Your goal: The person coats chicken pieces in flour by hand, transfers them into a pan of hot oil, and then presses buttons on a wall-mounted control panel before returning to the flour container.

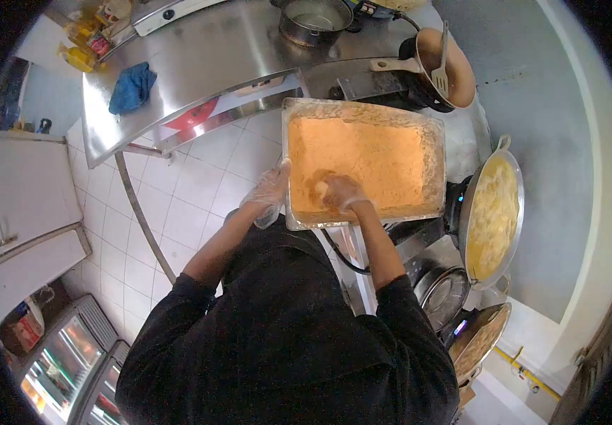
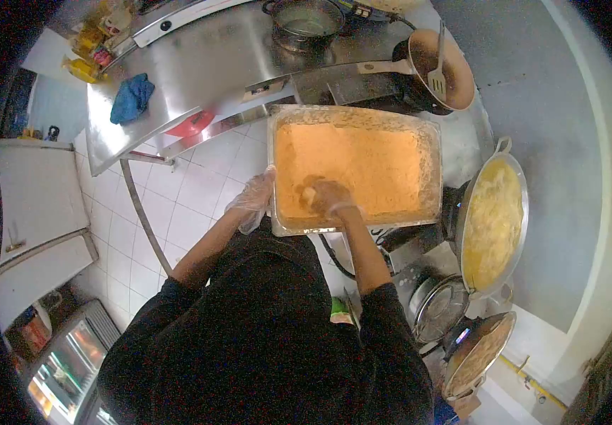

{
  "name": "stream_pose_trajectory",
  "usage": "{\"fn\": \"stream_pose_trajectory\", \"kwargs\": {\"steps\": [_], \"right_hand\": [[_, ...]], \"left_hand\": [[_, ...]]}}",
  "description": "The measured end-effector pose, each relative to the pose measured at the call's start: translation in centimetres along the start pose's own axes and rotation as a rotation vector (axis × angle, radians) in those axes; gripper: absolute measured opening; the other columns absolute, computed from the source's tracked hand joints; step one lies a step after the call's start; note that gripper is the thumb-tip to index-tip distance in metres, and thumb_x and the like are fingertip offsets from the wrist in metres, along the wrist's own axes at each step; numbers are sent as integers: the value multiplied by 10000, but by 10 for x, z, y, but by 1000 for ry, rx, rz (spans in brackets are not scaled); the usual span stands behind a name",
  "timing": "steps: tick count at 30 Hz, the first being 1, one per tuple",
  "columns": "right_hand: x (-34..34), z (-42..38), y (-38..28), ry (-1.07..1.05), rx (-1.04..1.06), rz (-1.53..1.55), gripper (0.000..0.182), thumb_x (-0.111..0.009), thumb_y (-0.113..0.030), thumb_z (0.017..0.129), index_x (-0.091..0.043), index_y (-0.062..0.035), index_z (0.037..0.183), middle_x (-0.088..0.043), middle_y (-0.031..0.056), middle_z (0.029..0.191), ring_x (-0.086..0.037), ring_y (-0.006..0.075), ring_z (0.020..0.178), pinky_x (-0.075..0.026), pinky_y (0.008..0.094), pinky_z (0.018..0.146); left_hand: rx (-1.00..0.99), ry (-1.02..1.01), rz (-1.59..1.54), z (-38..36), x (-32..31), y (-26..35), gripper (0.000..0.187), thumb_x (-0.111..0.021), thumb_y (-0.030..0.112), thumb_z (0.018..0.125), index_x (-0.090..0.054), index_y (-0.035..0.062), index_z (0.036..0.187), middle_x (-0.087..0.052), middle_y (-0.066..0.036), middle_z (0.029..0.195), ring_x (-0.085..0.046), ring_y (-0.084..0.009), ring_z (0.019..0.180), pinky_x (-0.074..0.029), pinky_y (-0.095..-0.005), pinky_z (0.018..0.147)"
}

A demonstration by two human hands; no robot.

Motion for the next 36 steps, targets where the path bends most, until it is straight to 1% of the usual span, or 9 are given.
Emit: {"fn": "stream_pose_trajectory", "kwargs": {"steps": [2,11,14,16,22,25,27,32,36], "right_hand": [[35,-17,-5,53,-241,72,491,-730,-411,775,-672,-73,1126,-665,189,1174,-607,340,1131,-454,445,990],[18,17,26,264,19,153,440,-606,-425,865,-659,-127,1185,-676,171,1158,-639,341,1092,-483,454,963],[13,24,-2,-104,-70,4,460,-685,-362,814,-651,-141,1217,-669,182,1166,-618,357,1118,-483,439,952],[-6,22,2,70,66,-165,466,-638,-387,823,-643,-176,1239,-663,159,1187,-618,330,1127,-481,437,957],[-36,30,31,-74,10,-22,497,-632,-398,816,-635,-136,1238,-652,149,1212,-609,313,1126,-470,428,972],[41,-33,30,135,-97,348,489,-669,-326,791,-645,-58,1199,-667,220,1150,-639,353,1080,-492,451,934],[74,-78,65,439,-45,272,528,-696,-320,778,-633,-29,1214,-663,220,1149,-636,352,1073,-495,426,930],[221,-290,86,904,-536,135,437,-744,-285,818,-658,-37,1167,-703,211,1023,-678,362,951,-520,420,870],[254,-381,145,836,-898,-68,331,-724,-228,824,-688,-62,1108,-705,186,1042,-676,356,964,-521,427,856]], "left_hand": [[2,-5,12,-2,2,2,731,-227,538,1013,-505,-41,1364,-476,-314,1397,-416,-461,1338,-293,-498,1135],[-12,-25,10,-18,9,16,698,-252,511,1019,-541,-44,1328,-500,-318,1370,-453,-454,1310,-318,-484,1121],[-166,11,68,-9,5,10,672,-260,492,1025,-550,-40,1316,-538,-315,1327,-494,-456,1265,-340,-487,1099],[-434,38,250,36,-19,-26,640,-266,472,1029,-551,-24,1314,-574,-307,1283,-534,-453,1219,-369,-492,1071],[-216,-158,-206,7,-12,5,592,-330,468,1035,-543,-28,1280,-659,-221,1136,-658,-361,1001,-521,-441,850],[-110,-135,-382,-17,-6,21,617,-357,502,1032,-561,-37,1253,-671,-158,1102,-677,-281,921,-554,-392,744],[-92,-128,-413,-2,-7,4,610,-359,513,1032,-571,-15,1253,-668,-137,1095,-675,-253,901,-560,-375,688],[-225,-184,-499,4,-13,-6,570,-423,539,1015,-599,27,1193,-639,-51,894,-614,-144,708,-529,-310,583],[-128,-129,-420,13,-11,-15,549,-407,528,1024,-613,39,1163,-655,-50,870,-624,-140,677,-530,-305,572]]}}
Point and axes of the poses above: each hand's wrist, its own z-axis towards the middle knuckle, its own x-axis out of the back of the hand, y = z × x, the point moved 6 cm from there along z, towards the middle knuckle
